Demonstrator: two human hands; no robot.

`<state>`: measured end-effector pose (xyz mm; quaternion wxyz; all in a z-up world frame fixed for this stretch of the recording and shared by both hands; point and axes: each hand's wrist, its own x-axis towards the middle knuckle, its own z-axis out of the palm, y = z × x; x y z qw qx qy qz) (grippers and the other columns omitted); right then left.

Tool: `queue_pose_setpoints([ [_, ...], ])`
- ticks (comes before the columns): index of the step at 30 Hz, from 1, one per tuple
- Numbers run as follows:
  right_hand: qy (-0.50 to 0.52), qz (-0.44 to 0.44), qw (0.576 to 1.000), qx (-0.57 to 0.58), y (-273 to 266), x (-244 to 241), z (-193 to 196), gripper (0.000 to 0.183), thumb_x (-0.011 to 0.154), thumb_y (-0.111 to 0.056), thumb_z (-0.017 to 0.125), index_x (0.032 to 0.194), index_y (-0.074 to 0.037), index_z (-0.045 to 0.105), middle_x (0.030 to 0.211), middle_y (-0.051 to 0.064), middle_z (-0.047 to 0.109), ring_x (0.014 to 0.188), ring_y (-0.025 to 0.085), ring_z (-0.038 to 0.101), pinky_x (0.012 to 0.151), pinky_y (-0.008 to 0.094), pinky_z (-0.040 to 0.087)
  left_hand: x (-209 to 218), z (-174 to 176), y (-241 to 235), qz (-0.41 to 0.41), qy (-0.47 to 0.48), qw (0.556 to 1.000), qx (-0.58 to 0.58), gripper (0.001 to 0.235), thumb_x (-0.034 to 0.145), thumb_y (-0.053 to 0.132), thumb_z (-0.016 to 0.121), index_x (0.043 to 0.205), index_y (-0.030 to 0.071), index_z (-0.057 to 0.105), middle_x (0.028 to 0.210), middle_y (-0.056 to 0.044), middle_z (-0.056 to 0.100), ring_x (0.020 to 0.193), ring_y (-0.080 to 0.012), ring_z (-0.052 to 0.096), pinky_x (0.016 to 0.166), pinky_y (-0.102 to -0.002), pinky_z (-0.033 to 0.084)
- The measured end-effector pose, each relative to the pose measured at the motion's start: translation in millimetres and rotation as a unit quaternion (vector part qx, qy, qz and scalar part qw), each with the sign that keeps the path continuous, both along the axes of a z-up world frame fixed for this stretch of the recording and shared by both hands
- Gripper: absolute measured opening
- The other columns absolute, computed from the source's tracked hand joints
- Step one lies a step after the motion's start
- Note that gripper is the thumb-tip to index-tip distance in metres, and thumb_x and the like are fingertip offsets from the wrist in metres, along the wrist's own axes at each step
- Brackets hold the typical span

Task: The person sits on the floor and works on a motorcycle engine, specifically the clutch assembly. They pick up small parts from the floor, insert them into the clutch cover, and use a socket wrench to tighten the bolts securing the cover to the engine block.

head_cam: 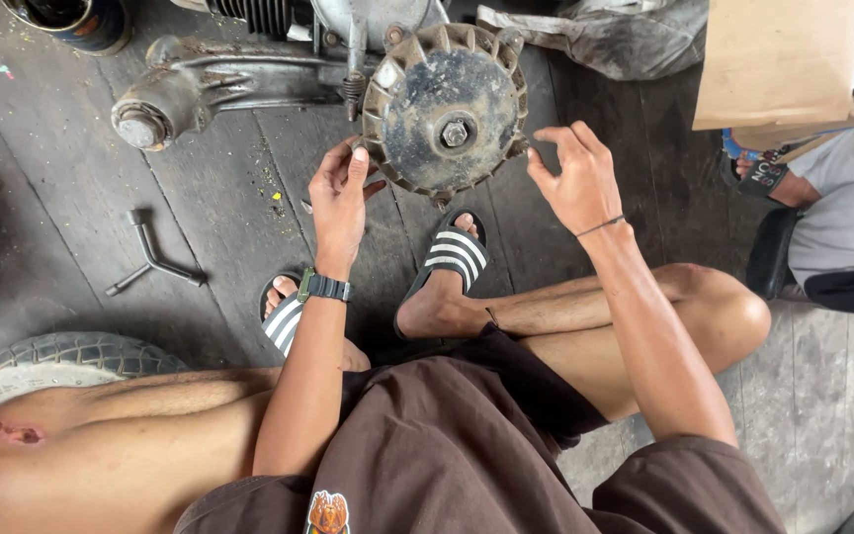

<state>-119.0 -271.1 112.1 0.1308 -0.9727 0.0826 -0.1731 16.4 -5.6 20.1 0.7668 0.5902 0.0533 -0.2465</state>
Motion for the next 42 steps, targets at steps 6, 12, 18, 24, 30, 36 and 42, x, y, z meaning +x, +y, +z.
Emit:
queue_pose_setpoints([
  [6, -0.018, 0.039, 0.999, -0.025, 7.2, -0.9, -15.0, 0.026, 0.089, -0.006, 0.080, 0.114, -0.003, 0.072, 0.088, 0.011, 0.058, 0.081, 0.029, 0.065, 0.072, 0.036, 0.057, 0.3, -5.7, 1.5, 0.002, -0.003, 1.000, -0.006, 0.036, 0.103, 0.034, 0.068, 0.129, 0.009, 0.065, 0.110, -0.012, 0.074, 0.102, -0.0211, 0.072, 0.082, -0.038, 0.065],
  [12, -0.042, 0.061, 0.993, -0.090, 1.7, 0.8, -28.4, 0.019, 0.092, -0.008, 0.083, 0.108, -0.005, 0.074, 0.085, 0.008, 0.055, 0.077, 0.026, 0.062, 0.072, 0.034, 0.056, 0.4, -11.8, 2.0, -0.017, -0.023, 1.000, -0.011, 0.036, 0.104, 0.035, 0.065, 0.130, 0.009, 0.063, 0.111, -0.010, 0.073, 0.101, -0.0196, 0.072, 0.081, -0.036, 0.066],
  [18, -0.044, 0.080, 0.987, -0.134, -5.7, 3.1, -30.8, 0.015, 0.090, -0.011, 0.084, 0.099, -0.008, 0.074, 0.081, 0.006, 0.055, 0.073, 0.023, 0.061, 0.068, 0.032, 0.054, -2.4, 2.0, -2.3, 0.002, 0.003, 1.000, -0.016, 0.034, 0.104, 0.034, 0.064, 0.129, 0.010, 0.063, 0.109, -0.009, 0.073, 0.100, -0.0196, 0.072, 0.081, -0.036, 0.065],
  [24, -0.058, 0.102, 0.976, -0.183, -9.6, 11.4, -29.3, 0.016, 0.084, -0.012, 0.084, 0.093, -0.010, 0.071, 0.078, 0.004, 0.052, 0.070, 0.022, 0.060, 0.065, 0.031, 0.053, -1.1, 6.6, 0.6, -0.007, -0.007, 1.000, -0.009, 0.038, 0.105, 0.036, 0.063, 0.131, 0.008, 0.061, 0.111, -0.011, 0.072, 0.102, -0.0221, 0.071, 0.083, -0.040, 0.064],
  [30, -0.065, 0.112, 0.978, -0.161, -9.4, 11.2, -13.6, 0.016, 0.080, -0.009, 0.082, 0.091, -0.009, 0.070, 0.077, 0.006, 0.052, 0.070, 0.024, 0.061, 0.065, 0.032, 0.053, -0.5, 4.2, 2.9, -0.021, -0.016, 1.000, -0.002, 0.039, 0.105, 0.036, 0.062, 0.132, 0.008, 0.060, 0.112, -0.012, 0.072, 0.104, -0.0233, 0.071, 0.084, -0.042, 0.064],
  [36, -0.078, 0.088, 0.990, -0.071, -20.2, 17.2, 0.9, 0.016, 0.084, -0.003, 0.083, 0.095, -0.005, 0.071, 0.077, 0.007, 0.057, 0.072, 0.028, 0.063, 0.068, 0.035, 0.055, 1.5, -5.8, 1.8, -0.023, -0.012, 1.000, -0.007, 0.039, 0.106, 0.036, 0.061, 0.132, 0.008, 0.060, 0.113, -0.012, 0.072, 0.105, -0.0244, 0.071, 0.083, -0.042, 0.064],
  [42, -0.115, 0.037, 0.993, -0.010, -4.8, 79.3, 44.4, 0.022, 0.085, 0.006, 0.086, 0.102, 0.003, 0.072, 0.083, 0.006, 0.050, 0.061, 0.016, 0.041, 0.056, 0.031, 0.040, 3.7, 16.8, 2.5, -0.033, 0.019, 0.999, -0.005, 0.049, 0.098, 0.033, 0.062, 0.134, -0.001, 0.059, 0.108, -0.010, 0.072, 0.095, -0.0158, 0.071, 0.078, -0.027, 0.062],
])
